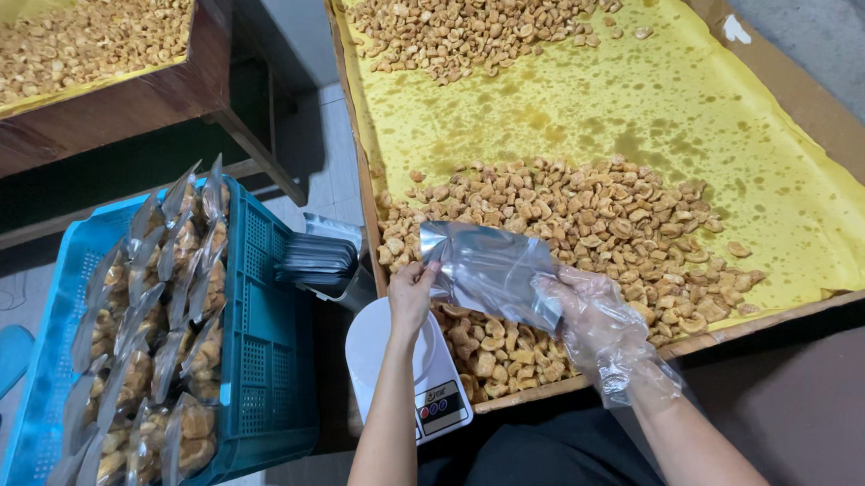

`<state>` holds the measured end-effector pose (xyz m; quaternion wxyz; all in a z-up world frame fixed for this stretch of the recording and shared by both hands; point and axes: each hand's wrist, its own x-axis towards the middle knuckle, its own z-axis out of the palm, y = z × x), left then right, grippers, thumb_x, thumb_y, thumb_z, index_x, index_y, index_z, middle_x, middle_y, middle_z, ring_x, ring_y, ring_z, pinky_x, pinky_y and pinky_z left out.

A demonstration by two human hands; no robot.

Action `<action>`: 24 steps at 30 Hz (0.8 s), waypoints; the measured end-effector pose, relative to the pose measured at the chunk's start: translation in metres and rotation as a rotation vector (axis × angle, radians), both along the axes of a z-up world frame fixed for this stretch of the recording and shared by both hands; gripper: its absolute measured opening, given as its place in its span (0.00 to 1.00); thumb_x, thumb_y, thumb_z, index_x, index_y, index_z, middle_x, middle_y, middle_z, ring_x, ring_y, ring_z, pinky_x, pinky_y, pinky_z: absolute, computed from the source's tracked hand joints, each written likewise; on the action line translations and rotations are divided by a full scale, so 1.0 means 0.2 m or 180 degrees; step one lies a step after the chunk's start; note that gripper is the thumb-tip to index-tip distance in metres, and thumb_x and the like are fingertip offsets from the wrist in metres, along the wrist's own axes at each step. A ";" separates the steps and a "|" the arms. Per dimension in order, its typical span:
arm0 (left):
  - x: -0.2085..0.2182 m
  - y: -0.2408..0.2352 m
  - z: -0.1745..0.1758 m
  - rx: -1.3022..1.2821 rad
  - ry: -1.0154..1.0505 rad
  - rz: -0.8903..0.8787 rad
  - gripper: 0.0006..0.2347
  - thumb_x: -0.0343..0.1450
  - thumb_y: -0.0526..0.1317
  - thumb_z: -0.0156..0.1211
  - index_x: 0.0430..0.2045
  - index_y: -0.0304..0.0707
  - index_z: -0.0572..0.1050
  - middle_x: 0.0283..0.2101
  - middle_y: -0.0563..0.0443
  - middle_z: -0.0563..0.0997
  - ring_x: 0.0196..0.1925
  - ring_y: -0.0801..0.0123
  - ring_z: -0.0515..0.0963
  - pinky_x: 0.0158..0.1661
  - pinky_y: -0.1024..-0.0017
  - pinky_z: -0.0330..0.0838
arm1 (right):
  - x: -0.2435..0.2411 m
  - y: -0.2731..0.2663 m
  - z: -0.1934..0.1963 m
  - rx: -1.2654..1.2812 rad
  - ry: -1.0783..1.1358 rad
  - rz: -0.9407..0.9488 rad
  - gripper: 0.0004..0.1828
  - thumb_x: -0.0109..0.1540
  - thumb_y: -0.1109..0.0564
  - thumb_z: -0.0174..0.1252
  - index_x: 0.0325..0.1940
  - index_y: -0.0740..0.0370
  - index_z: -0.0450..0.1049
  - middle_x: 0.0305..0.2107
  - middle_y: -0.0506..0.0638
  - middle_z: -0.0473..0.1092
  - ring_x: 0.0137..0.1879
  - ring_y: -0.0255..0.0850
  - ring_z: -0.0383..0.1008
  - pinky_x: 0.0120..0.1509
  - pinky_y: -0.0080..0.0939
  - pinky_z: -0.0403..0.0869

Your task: The person fills a plastic pouch with pieces of food from a large tray, weighs the pouch on a digital scale, and places it into a crate with other filled pouches.

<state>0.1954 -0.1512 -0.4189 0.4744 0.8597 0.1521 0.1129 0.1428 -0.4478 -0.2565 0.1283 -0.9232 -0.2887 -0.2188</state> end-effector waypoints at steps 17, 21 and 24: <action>-0.07 0.15 0.13 -0.3461 0.0757 -0.0790 0.07 0.73 0.43 0.62 0.28 0.43 0.76 0.26 0.63 0.71 0.28 0.80 0.67 0.34 0.77 0.64 | 0.23 -0.12 0.01 0.4379 0.4163 -0.0756 0.16 0.62 0.60 0.62 0.54 0.55 0.81 0.46 0.53 0.79 0.49 0.40 0.79 0.50 0.36 0.78; -0.03 0.10 0.02 -0.3973 0.0681 -0.0905 0.06 0.75 0.43 0.61 0.34 0.44 0.76 0.29 0.62 0.75 0.32 0.77 0.73 0.38 0.75 0.69 | 0.06 -0.10 0.22 0.0024 0.0037 -0.0151 0.23 0.57 0.63 0.61 0.53 0.42 0.81 0.48 0.48 0.80 0.47 0.39 0.79 0.48 0.36 0.78; 0.01 0.01 0.02 -0.2790 0.0766 -0.0415 0.08 0.73 0.43 0.59 0.44 0.50 0.76 0.37 0.57 0.79 0.38 0.77 0.77 0.42 0.76 0.71 | 0.14 0.04 0.39 0.1226 0.3531 -0.1327 0.18 0.67 0.47 0.59 0.59 0.50 0.79 0.38 0.58 0.81 0.38 0.49 0.79 0.40 0.50 0.78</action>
